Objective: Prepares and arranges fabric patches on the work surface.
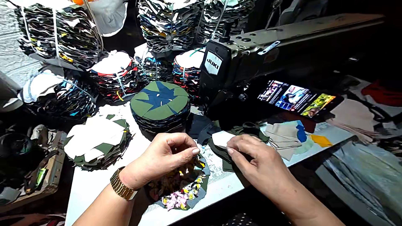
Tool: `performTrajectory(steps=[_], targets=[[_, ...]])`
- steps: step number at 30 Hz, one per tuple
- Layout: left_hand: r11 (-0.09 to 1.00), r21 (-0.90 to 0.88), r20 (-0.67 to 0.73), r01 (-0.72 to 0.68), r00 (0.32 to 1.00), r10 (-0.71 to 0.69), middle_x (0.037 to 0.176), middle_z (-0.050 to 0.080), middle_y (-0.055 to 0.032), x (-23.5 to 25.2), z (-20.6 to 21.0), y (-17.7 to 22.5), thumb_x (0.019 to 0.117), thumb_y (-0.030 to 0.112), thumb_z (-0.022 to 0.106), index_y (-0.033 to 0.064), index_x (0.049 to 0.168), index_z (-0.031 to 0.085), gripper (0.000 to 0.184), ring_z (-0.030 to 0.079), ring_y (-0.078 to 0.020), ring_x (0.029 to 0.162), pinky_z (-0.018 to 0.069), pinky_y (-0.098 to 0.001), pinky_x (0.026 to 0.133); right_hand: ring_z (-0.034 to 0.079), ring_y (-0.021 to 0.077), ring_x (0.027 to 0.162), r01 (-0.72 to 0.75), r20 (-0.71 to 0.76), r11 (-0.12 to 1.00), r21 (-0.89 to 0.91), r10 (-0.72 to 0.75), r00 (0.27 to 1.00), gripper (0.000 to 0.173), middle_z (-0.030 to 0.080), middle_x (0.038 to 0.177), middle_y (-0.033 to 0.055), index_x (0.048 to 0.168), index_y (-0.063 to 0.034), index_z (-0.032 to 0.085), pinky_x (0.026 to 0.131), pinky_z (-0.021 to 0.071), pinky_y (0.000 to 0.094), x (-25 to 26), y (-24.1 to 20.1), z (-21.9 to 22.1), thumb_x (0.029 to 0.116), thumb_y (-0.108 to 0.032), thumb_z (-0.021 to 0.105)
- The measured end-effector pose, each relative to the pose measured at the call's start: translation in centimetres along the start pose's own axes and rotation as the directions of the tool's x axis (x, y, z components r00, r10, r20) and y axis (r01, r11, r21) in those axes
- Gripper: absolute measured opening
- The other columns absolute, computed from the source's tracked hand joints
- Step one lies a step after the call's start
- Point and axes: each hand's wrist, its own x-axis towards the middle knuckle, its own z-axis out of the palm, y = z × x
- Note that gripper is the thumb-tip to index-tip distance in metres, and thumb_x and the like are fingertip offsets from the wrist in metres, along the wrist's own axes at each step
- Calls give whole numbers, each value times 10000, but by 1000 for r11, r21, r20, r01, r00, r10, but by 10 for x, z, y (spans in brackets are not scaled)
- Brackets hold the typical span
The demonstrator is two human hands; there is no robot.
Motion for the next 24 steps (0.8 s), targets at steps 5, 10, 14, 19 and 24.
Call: performTrajectory(steps=[5,10,14,19,24], targets=[[998,55,-22,-28,999,29,846,698,-5,-1,0,5,975,93,654,23,977,723,98,653,-52,716,574,-199,646,661,-10,818,-107,14,987,119,106,994,187,716,1017,-73,885,-182,750,659,561,196,6,-1,-6,901,-230,571],[995,95,-11,-18,1000,19,912,702,-22,-1,1,5,972,87,656,17,994,727,102,674,-75,779,598,-225,696,654,3,779,-182,10,969,165,183,983,166,722,970,-79,875,-180,742,638,544,220,10,-2,-5,903,-203,580],[995,98,-9,-22,1000,23,913,700,-32,-1,2,5,970,67,658,8,997,723,91,676,-81,776,602,-228,688,655,75,881,-44,50,998,36,42,998,221,693,999,-59,959,-180,725,726,567,310,7,-2,-4,910,-375,634],[992,118,5,-54,999,54,893,695,-31,-1,3,4,971,69,654,4,989,723,96,673,-79,760,603,-226,682,651,236,900,81,41,987,-140,-76,996,222,675,953,17,920,-137,723,691,543,429,5,-6,6,906,-333,622],[992,114,0,-46,999,46,912,698,-38,-1,4,5,969,63,660,-2,1008,724,99,669,-80,766,598,-226,683,664,60,869,-101,44,992,78,98,994,216,715,1009,-52,905,-173,758,704,558,301,11,-3,-3,919,-235,552]])
